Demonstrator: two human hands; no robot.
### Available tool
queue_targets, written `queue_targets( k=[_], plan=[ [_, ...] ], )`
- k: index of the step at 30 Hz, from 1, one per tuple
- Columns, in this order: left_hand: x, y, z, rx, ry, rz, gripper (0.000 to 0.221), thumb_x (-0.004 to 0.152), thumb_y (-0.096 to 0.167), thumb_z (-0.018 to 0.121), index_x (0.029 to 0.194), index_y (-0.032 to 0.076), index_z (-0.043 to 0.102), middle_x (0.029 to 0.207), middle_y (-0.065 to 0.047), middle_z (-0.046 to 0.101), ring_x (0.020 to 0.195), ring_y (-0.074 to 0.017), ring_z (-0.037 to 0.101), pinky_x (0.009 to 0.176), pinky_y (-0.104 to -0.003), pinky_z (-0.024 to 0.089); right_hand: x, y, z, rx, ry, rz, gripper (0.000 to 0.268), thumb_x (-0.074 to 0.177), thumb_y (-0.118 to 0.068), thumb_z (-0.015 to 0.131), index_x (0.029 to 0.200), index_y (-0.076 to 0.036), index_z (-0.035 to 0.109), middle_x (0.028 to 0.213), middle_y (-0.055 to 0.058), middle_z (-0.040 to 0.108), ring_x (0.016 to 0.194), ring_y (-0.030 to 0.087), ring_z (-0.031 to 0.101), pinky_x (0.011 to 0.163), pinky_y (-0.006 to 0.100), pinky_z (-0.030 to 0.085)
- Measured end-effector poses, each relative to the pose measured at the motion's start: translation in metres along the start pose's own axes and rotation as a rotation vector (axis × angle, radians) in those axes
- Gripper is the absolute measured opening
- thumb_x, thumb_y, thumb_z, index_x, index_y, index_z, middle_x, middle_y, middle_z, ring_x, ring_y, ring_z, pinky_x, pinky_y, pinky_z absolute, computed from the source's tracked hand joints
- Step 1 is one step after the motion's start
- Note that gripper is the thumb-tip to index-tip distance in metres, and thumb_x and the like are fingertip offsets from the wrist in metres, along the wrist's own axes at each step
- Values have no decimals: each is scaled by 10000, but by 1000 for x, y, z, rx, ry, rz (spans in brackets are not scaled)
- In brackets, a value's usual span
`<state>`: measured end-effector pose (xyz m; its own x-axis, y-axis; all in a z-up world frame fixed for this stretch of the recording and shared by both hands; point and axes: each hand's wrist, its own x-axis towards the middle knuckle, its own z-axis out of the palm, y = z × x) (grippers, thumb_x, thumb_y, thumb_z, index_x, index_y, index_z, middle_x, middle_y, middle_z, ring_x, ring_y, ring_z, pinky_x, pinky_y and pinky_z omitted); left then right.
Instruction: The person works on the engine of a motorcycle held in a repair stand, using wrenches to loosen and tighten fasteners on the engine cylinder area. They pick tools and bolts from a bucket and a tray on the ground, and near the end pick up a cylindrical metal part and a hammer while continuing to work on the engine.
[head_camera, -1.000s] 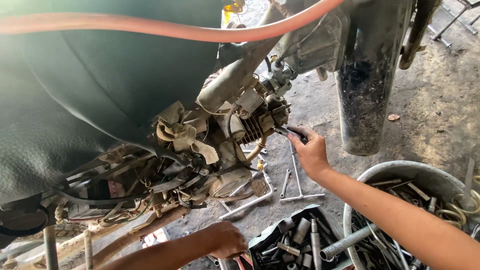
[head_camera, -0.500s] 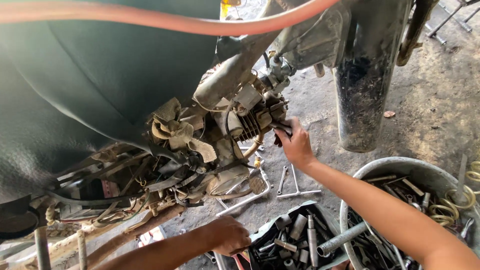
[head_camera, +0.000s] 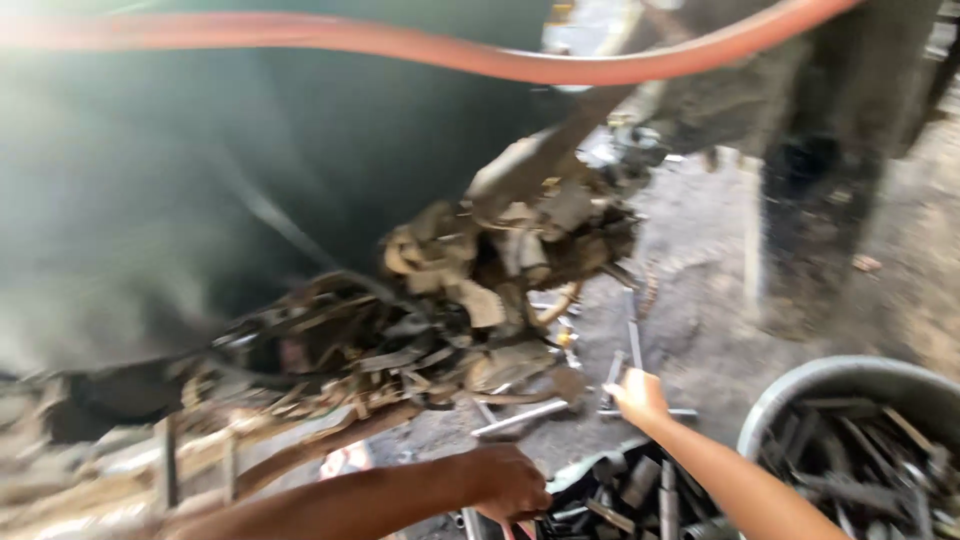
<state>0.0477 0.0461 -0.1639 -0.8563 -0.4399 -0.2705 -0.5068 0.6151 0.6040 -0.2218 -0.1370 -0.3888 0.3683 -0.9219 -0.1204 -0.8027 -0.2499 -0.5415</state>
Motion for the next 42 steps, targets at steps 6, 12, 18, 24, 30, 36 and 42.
queue_targets(
  k=[6,12,18,24,30,36,42],
  plan=[
    [1,3,13,76,-101,-28,228,888,352,662,922,136,727,945,-72,739,920,-317,721,702,-476,559,1,-47,-6,245,-209,502,323,888,-212,700,709,53,746,564,142,730,445,219,713,520,376,616],
    [16,5,18,80,-198,34,253,895,358,600,969,154,731,980,-76,745,915,-316,726,704,-473,573,-8,-69,-14,-39,37,533,236,748,-181,750,870,20,755,936,259,739,880,407,720,795,493,607],
    [0,12,6,106,-192,23,272,1004,315,516,1027,163,740,1061,-87,759,1002,-345,718,767,-491,575,-15,-62,-20,-224,-48,312,258,831,-203,637,973,0,707,999,250,737,987,408,745,879,475,617],
    [-5,26,-7,56,-123,71,233,974,300,549,997,139,716,1019,-92,744,971,-348,711,758,-493,564,-13,-106,-114,39,-196,163,326,883,-224,641,1077,25,561,828,239,735,831,400,730,759,501,576],
    [-1,36,-18,10,-59,114,204,944,285,582,967,114,692,977,-97,729,939,-351,705,749,-496,552,-43,-170,-220,366,-331,166,284,993,-185,496,1225,-113,643,630,133,644,545,213,600,538,390,508],
    [16,48,-33,56,-15,199,170,897,243,603,973,99,653,949,-91,715,934,-339,703,725,-491,557,-50,-174,-197,1054,-320,239,125,927,-93,543,996,0,589,732,37,631,603,157,630,577,332,567],
    [24,65,-69,-164,37,60,192,1062,259,559,1027,89,642,907,-130,678,826,-343,692,715,-470,555,-38,-201,-189,1243,-194,470,297,1010,-335,545,882,-67,563,607,41,478,465,159,408,401,317,322]
  ],
)
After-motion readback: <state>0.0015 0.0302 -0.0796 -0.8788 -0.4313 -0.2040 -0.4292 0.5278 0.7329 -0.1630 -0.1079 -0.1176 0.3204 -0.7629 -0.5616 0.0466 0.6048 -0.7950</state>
